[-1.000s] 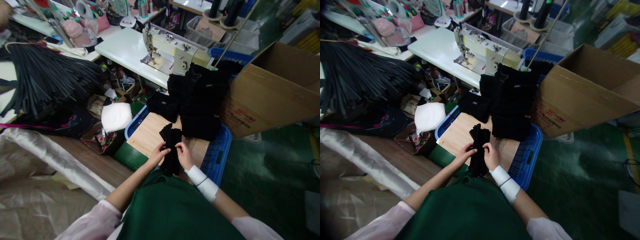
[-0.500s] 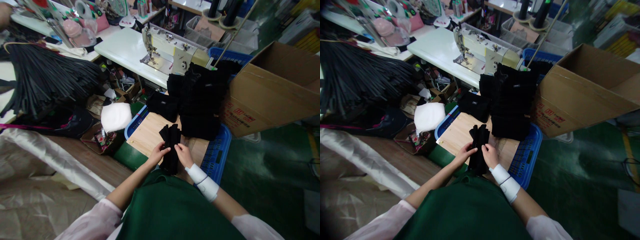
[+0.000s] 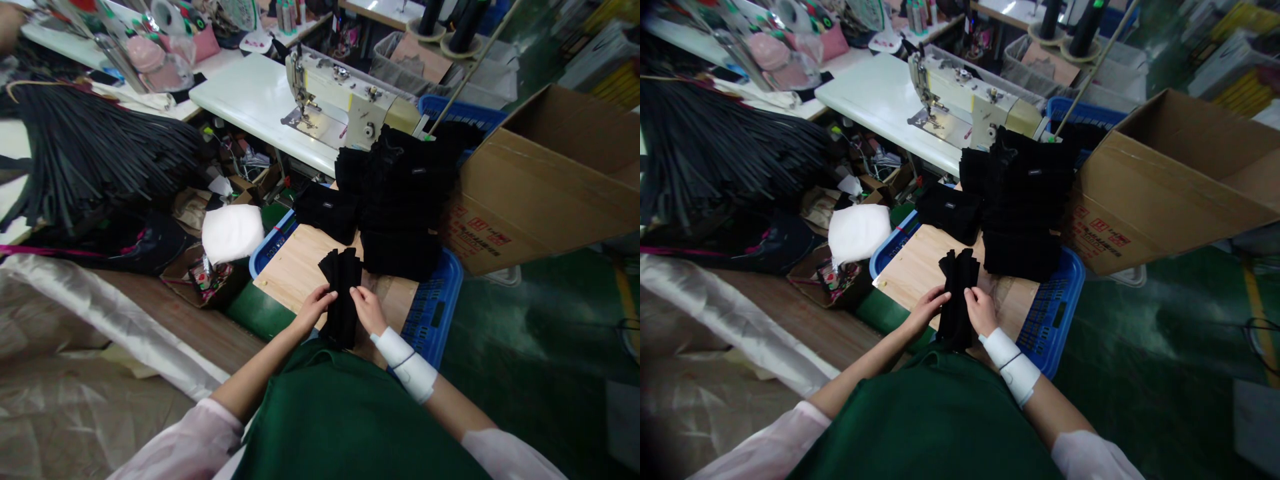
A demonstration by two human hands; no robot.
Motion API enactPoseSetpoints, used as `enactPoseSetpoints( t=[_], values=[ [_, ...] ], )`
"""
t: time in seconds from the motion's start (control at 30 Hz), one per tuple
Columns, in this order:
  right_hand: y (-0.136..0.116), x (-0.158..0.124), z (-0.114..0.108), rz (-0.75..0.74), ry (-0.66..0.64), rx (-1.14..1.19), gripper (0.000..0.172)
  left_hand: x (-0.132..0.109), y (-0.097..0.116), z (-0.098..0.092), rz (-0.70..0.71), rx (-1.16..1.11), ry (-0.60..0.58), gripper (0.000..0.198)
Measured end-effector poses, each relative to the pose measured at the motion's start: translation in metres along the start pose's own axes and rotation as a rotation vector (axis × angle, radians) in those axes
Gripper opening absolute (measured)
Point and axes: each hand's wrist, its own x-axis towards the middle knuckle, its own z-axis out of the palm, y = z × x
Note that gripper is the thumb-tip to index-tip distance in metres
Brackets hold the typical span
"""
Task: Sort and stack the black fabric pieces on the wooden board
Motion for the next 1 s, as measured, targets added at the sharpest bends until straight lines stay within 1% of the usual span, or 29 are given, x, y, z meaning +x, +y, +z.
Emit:
enactPoseSetpoints(
  t=[0.13, 0.27, 0.37, 0.47, 0.57, 0.67, 0.8, 0.93, 1.0],
  values=[
    [-0.009, -0.002, -0.001, 0.036, -0.011, -0.003, 0.041, 0.002, -0.003, 0.002, 0.130, 0.119, -0.027, 0.049],
    [-0.017, -0.004, -0.001, 0.048, -0.004, -0.020, 0.040, 0.005, -0.006, 0.003, 0.154, 0.181, -0.017, 0.053],
    [-0.014, -0.003, 0.000, 0.038, 0.006, -0.062, 0.035, 0.006, -0.007, 0.003, 0.139, 0.126, -0.022, 0.052],
    [-0.005, 0.000, 0.000, 0.029, 0.002, -0.097, 0.031, 0.006, -0.007, 0.000, 0.059, -0.028, -0.030, 0.047],
    [0.004, 0.001, 0.001, 0.045, 0.032, -0.098, 0.028, 0.005, -0.006, -0.005, -0.050, -0.145, 0.020, 0.040],
    [0.011, 0.001, 0.002, 0.063, 0.062, -0.094, 0.028, 0.005, -0.006, -0.009, -0.098, -0.204, 0.077, 0.031],
    [0.017, 0.002, 0.002, 0.066, 0.031, -0.057, 0.030, 0.005, -0.007, -0.011, -0.095, -0.228, 0.083, 0.021],
    [0.021, 0.004, 0.002, 0.066, 0.031, 0.012, 0.030, 0.009, -0.009, -0.008, -0.071, -0.192, 0.053, 0.031],
    [0.021, 0.004, 0.003, 0.079, 0.031, 0.030, 0.030, 0.013, -0.011, -0.005, -0.021, -0.125, 0.037, 0.037]
  ],
)
